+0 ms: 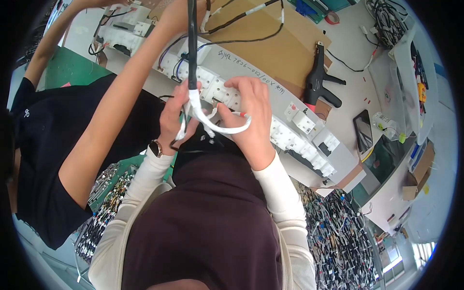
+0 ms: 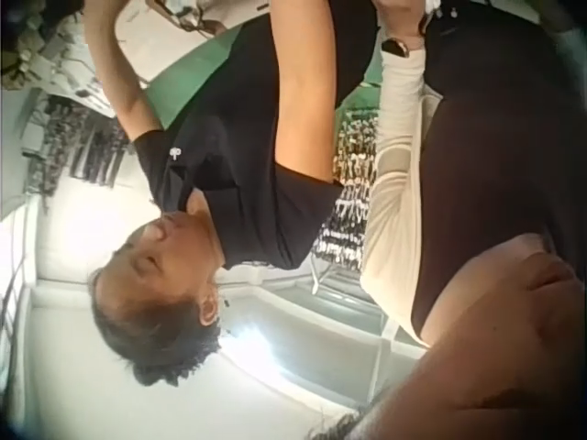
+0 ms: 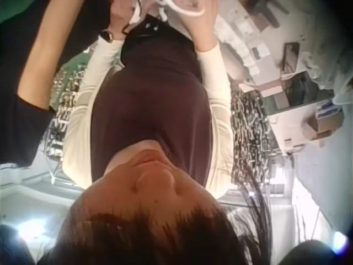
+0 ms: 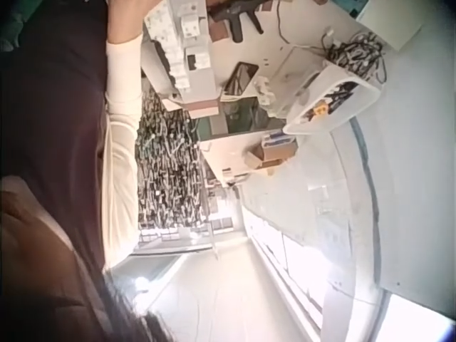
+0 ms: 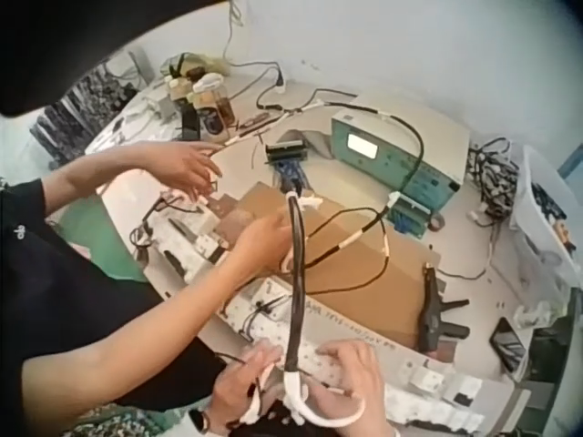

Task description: The person assembles wiring harnesses by hand, picking individual wires from a wire rack and routing them into an assembly fixture.

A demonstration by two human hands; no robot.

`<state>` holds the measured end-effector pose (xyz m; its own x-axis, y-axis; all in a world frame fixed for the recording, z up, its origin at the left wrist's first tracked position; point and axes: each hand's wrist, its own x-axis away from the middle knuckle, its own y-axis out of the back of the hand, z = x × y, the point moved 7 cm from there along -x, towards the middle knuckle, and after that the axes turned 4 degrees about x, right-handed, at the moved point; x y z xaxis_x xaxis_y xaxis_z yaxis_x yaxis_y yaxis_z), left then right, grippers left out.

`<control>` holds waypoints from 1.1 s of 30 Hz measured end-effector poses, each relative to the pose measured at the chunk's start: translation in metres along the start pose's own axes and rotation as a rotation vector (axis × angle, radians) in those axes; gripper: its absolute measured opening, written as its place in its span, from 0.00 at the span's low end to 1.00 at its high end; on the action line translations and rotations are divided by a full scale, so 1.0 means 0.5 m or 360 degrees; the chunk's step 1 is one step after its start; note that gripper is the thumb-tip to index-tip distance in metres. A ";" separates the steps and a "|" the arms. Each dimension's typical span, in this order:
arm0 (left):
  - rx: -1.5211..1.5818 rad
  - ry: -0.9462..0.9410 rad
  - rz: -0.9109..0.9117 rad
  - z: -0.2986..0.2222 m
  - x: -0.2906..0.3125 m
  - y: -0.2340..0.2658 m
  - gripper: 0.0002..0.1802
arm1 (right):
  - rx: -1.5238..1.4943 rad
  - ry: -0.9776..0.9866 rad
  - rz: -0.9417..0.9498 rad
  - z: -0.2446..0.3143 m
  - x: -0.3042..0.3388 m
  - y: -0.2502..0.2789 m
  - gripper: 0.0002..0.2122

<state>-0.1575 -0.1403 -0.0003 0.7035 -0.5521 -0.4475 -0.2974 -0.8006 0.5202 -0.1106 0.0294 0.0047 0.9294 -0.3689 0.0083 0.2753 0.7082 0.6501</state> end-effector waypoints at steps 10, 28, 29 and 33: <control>-0.0491 0.0049 0.0309 -0.007 0.035 -0.051 0.31 | -0.0196 -0.0363 0.0331 -0.049 -0.034 -0.027 0.22; 0.1435 0.1335 0.1427 -0.054 0.322 -0.246 0.37 | -0.1195 -0.0646 -0.0019 -0.096 0.283 0.110 0.11; 0.1453 0.1216 0.1587 -0.071 0.340 -0.267 0.35 | -0.1151 -0.0582 0.0115 -0.074 0.250 0.145 0.11; 0.1230 0.1238 0.1470 -0.181 0.293 -0.293 0.17 | -0.1378 -0.0338 0.0422 -0.006 0.133 0.206 0.14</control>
<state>0.0474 -0.0829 -0.0764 0.1610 -0.8718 0.4627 -0.9271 -0.2944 -0.2321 -0.0198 0.0796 0.0700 0.9472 -0.1730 0.2700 0.2275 0.9559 -0.1858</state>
